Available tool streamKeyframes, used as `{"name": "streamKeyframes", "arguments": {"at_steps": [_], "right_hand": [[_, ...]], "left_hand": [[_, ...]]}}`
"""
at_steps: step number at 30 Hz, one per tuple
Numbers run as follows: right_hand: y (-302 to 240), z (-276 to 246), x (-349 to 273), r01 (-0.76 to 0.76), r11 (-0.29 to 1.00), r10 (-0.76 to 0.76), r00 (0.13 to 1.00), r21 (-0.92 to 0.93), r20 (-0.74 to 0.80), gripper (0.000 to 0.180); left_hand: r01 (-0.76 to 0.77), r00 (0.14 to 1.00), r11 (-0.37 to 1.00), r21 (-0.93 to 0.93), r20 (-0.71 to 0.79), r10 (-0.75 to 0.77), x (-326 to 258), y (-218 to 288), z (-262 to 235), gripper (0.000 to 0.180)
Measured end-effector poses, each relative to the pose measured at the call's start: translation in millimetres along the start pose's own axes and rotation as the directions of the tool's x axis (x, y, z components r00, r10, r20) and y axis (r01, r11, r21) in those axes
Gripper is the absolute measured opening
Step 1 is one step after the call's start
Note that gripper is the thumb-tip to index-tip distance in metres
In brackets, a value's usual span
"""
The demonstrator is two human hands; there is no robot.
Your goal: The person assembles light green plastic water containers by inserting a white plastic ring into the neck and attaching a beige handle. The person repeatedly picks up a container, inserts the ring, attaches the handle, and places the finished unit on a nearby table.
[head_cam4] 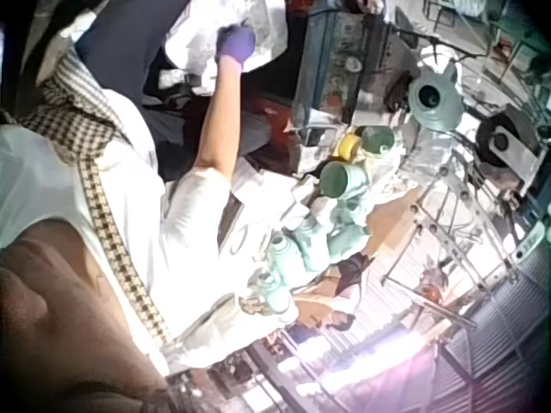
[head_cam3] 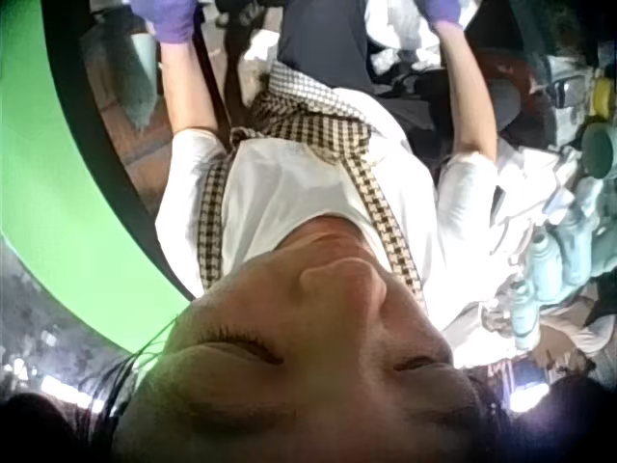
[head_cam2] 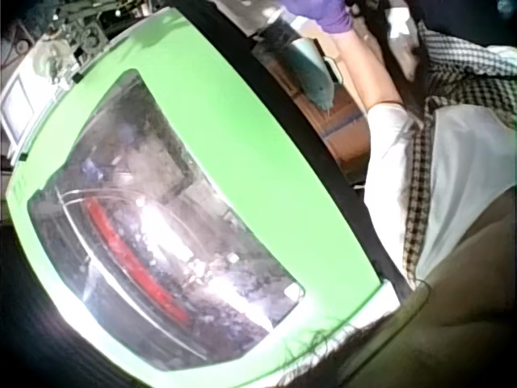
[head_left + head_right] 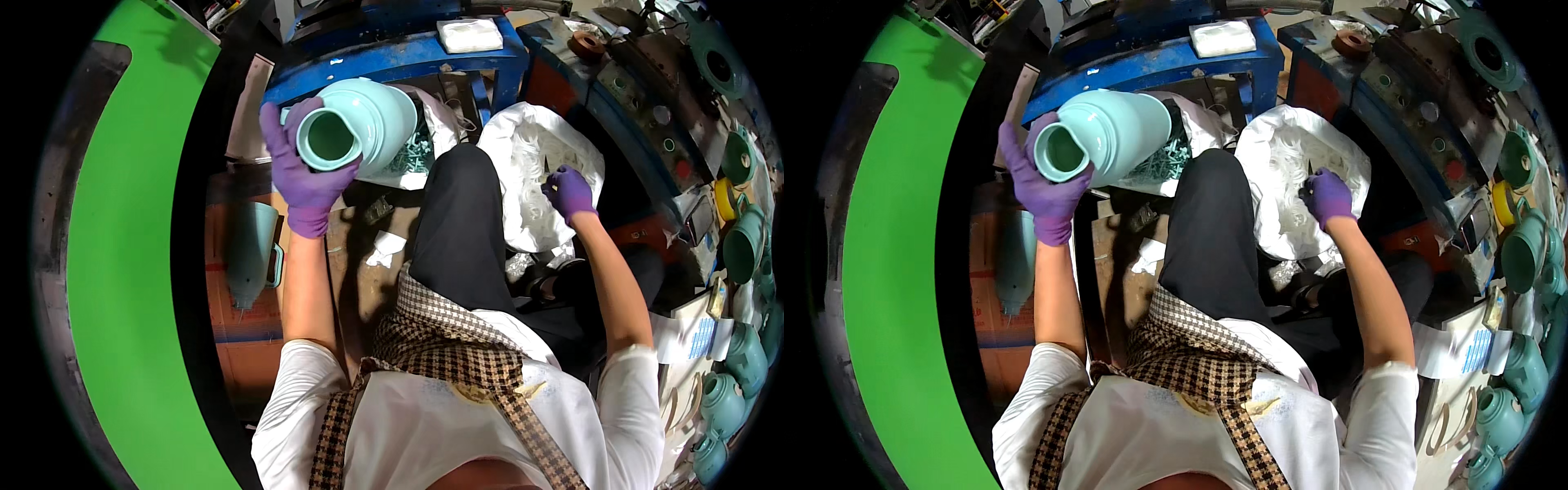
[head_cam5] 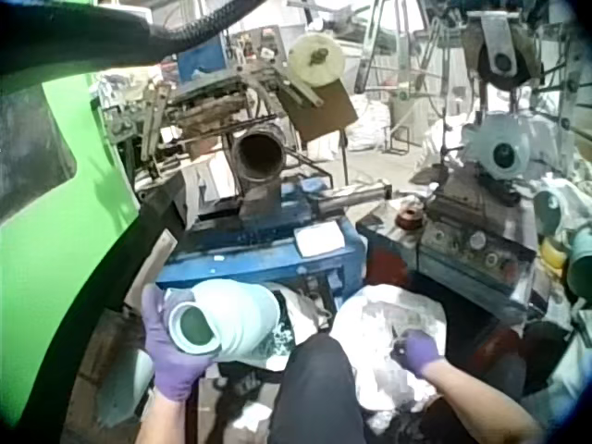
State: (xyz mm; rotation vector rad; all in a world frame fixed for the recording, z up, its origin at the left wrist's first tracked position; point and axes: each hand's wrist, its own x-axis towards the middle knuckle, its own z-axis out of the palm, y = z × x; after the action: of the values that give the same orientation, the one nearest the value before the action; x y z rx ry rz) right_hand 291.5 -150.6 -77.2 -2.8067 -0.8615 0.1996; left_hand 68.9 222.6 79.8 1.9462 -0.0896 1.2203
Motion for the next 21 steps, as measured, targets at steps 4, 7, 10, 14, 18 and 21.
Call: {"name": "streamKeyframes", "arguments": {"at_steps": [4,7,10,14,18,21], "right_hand": [[35,96,34,-0.160,0.909,0.292,0.903,-0.384,0.315,0.042],[40,136,33,-0.244,0.865,0.333,0.933,-0.440,0.139,0.034],[50,132,34,-0.261,0.890,0.327,0.937,-0.373,0.125,0.038],[52,85,54,-0.183,0.964,0.189,0.982,0.191,-0.010,0.031],[-3,11,47,0.035,0.673,0.171,0.964,0.739,-0.201,0.025],[-71,-63,-7,0.237,0.223,-0.090,0.971,0.946,-0.222,0.011]], "left_hand": [[-0.039,0.999,0.985,0.170,-0.007,0.041,-28,32,-19,0.135],[-0.115,0.992,0.926,0.360,0.098,0.085,-58,69,-36,0.134],[-0.002,0.984,0.936,0.353,0.168,-0.061,-87,94,-45,0.121],[0.148,0.934,0.933,0.327,0.264,-0.241,-108,100,-36,0.110],[0.070,0.923,0.909,0.411,0.319,-0.215,-102,91,-25,0.082],[0.175,0.872,0.957,0.231,0.415,-0.260,-91,84,-18,0.106]]}}
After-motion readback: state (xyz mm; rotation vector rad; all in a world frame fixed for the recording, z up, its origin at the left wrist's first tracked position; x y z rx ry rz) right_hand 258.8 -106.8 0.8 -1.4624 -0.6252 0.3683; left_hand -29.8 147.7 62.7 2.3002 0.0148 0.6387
